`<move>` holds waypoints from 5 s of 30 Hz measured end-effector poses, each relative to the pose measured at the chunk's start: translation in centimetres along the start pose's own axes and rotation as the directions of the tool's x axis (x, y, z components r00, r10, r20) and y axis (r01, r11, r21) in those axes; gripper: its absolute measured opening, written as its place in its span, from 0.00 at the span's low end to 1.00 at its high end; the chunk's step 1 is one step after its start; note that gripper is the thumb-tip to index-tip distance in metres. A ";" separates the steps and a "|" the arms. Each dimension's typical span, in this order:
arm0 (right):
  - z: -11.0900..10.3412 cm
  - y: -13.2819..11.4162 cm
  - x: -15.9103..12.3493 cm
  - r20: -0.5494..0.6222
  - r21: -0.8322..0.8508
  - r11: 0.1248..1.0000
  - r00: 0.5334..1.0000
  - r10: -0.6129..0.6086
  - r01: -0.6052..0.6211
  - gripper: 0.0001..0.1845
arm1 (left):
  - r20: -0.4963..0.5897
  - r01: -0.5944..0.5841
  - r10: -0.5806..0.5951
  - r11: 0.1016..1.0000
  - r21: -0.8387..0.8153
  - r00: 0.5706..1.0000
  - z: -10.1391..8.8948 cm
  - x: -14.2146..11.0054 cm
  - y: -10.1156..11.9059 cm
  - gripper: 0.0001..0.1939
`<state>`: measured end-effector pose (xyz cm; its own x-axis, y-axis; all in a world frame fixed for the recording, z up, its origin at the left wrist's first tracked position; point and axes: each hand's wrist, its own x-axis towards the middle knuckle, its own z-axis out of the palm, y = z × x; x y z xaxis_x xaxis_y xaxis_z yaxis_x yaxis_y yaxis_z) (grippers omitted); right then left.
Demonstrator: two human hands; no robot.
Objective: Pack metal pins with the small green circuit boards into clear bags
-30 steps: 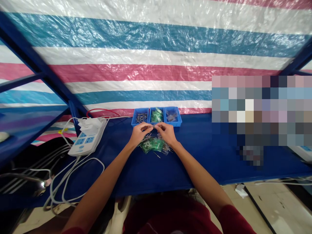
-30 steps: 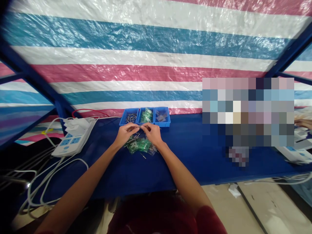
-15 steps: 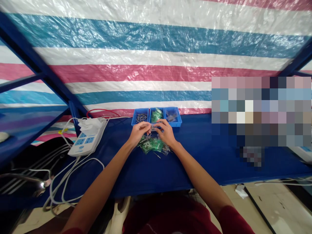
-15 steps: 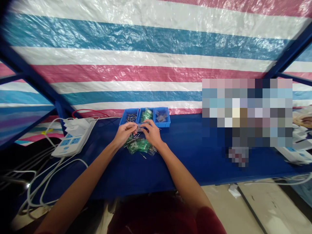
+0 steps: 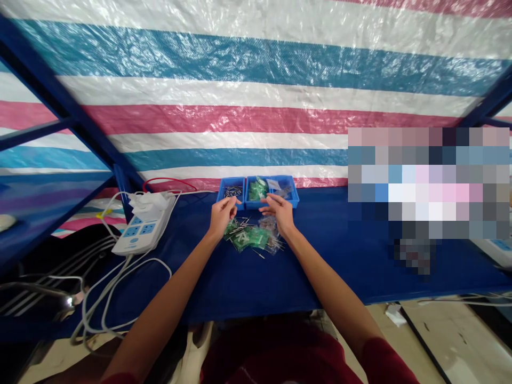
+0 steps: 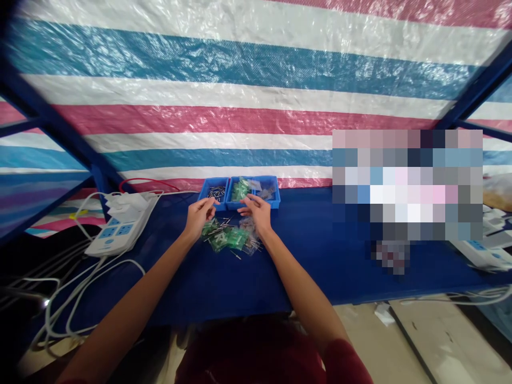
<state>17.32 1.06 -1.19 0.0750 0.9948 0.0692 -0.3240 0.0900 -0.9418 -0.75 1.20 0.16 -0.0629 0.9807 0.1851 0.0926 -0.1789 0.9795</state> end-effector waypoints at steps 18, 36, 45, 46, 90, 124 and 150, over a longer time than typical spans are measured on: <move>-0.8 -1.5 -1.1 0.116 -0.992 -0.026 0.983 0.142 0.121 0.17 | 0.070 -0.065 0.059 0.993 0.101 0.996 -0.1 0.0 -0.3 0.16; 0.1 -1.3 -1.2 0.158 -0.649 0.690 0.944 -0.290 0.321 0.13 | 0.160 -0.215 0.176 0.936 0.278 0.971 0.4 -0.6 0.4 0.20; 0.3 -0.4 -1.3 0.209 -0.487 0.797 0.934 -0.291 0.358 0.10 | 0.226 -0.160 0.127 0.978 0.133 0.966 0.5 -0.5 -0.2 0.16; 0.3 -0.4 -1.3 0.237 -0.492 0.779 0.920 -0.310 0.389 0.08 | 0.226 -0.154 0.126 0.981 0.113 0.966 0.5 -0.5 -0.1 0.16; 0.2 -0.3 -1.2 0.245 -0.430 0.815 0.919 -0.308 0.388 0.09 | 0.281 -0.036 0.058 0.996 -0.082 0.958 0.6 -0.7 0.5 0.14; 0.1 -0.4 -1.0 0.281 -0.637 0.641 0.903 -0.326 0.429 0.16 | 0.128 0.086 -0.064 0.981 -0.172 0.990 0.6 -0.6 1.0 0.17; -2.1 -0.9 0.0 0.206 -0.956 0.220 0.978 0.031 0.194 0.12 | 0.093 -0.009 0.010 1.000 -0.012 0.996 0.3 -0.2 0.4 0.16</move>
<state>19.61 0.92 -1.05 -0.1307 0.9857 0.1064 0.8447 0.1669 -0.5086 -0.44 0.98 0.46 0.0305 0.9819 0.1868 0.0810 -0.1887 0.9787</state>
